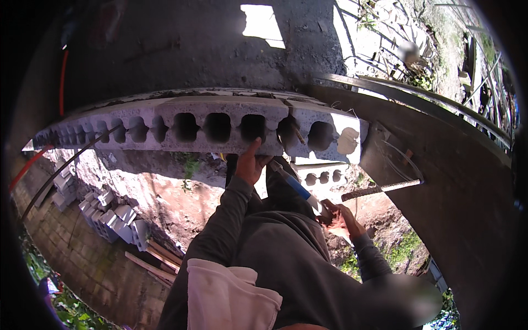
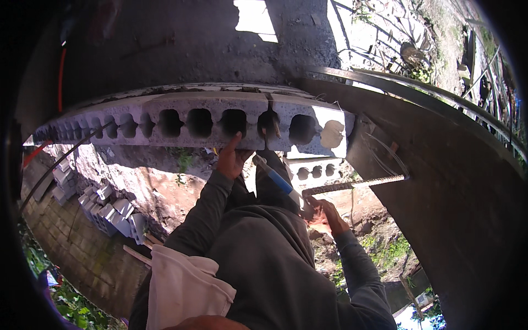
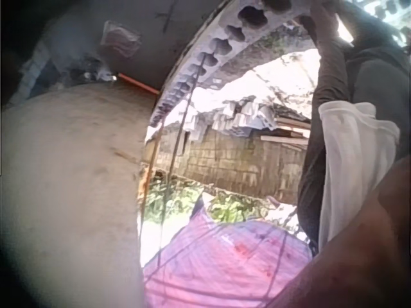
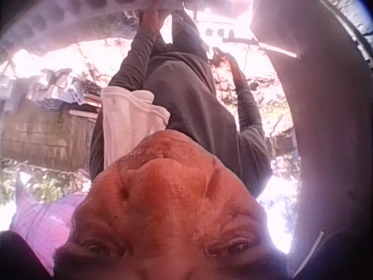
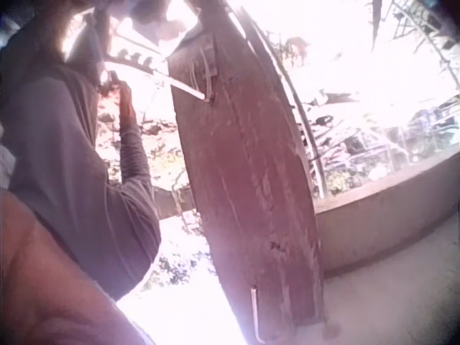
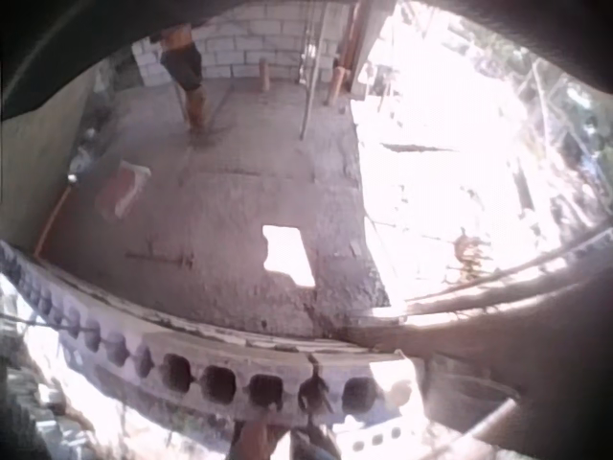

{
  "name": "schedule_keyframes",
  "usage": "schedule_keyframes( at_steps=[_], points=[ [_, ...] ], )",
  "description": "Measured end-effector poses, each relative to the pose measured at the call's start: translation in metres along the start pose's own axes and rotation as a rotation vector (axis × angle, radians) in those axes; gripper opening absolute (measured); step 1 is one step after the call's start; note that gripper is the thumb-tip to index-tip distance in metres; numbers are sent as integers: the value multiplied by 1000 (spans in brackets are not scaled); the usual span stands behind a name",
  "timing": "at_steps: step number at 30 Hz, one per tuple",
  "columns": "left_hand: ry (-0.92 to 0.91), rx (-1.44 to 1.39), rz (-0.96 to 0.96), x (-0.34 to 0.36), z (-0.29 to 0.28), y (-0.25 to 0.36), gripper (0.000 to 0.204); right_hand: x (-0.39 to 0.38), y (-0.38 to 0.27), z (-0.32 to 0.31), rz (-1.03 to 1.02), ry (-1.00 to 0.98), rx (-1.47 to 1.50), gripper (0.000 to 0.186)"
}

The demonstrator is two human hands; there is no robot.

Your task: The person lays a hollow concrete block onto a wall, tapping it into place with a hammer. They then apply mortar to the top of the block using a trowel and place another block on top, adjusting it with their hands.

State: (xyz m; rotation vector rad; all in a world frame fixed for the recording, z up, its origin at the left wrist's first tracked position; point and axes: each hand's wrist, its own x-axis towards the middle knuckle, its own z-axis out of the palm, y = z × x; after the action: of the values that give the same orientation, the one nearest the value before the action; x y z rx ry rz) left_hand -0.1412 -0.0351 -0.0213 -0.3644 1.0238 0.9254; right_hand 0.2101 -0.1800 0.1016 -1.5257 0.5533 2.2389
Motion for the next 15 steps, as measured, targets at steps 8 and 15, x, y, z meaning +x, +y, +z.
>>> schedule_keyframes(
  at_steps=[8, 15],
  points=[
    [111, -16, 32, 3, 4, -4, 31, 4, 19, -44, -169, 13, -374, 61],
    [123, -6, 46, 2, -4, -5, 34, 15, 3, -14, -462, 32, -1681, 55]
  ],
)
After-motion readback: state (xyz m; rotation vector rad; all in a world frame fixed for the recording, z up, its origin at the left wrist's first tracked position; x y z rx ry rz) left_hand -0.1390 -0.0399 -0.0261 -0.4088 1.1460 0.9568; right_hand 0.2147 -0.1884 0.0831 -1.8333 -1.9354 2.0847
